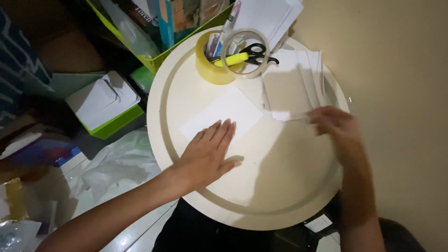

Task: The person is folding small sheets of white paper and using double-sided tape to construct envelopes on a round table.

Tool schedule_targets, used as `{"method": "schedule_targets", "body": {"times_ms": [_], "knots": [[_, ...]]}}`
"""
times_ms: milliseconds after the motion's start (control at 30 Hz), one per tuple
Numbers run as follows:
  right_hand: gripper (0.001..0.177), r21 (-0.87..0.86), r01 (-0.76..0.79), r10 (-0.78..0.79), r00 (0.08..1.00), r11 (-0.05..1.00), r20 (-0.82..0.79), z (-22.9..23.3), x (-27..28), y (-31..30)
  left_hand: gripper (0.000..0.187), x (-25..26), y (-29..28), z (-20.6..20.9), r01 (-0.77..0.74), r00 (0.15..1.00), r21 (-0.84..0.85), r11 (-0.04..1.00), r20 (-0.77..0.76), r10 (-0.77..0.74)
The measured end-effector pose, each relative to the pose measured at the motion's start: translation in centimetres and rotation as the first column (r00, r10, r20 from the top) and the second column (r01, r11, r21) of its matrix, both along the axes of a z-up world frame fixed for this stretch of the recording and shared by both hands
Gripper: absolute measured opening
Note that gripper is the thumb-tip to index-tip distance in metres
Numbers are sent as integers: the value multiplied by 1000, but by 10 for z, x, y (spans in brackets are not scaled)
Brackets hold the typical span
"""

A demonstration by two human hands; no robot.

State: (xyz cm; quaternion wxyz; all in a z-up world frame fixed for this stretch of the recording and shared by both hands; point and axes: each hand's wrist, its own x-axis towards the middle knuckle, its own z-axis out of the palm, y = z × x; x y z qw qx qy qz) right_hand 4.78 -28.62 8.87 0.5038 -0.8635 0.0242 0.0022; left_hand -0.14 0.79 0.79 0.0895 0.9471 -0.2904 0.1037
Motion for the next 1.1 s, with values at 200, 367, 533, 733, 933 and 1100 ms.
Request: {"method": "schedule_targets", "body": {"times_ms": [200,367,533,733,933,1100], "knots": [[25,100,-212,234,911,972,-339,12,21,81,60,3,9,55,84,861,17,996,-504,-64],[27,113,-285,307,874,952,-378,-7,35,86,66,4,11,60,91,838,-14,996,-539,-84],[29,142,-258,293,872,956,-393,-17,40,85,69,3,11,64,90,835,9,996,-546,-70],[22,89,-265,278,870,960,-407,-18,42,88,70,3,13,62,81,844,-17,997,-531,-78],[16,-8,-234,209,881,972,-424,-4,37,100,71,3,14,64,87,832,-20,996,-548,-84],[15,-124,-198,142,924,972,-356,-22,37,97,70,3,14,62,98,845,3,995,-528,-82]]}}
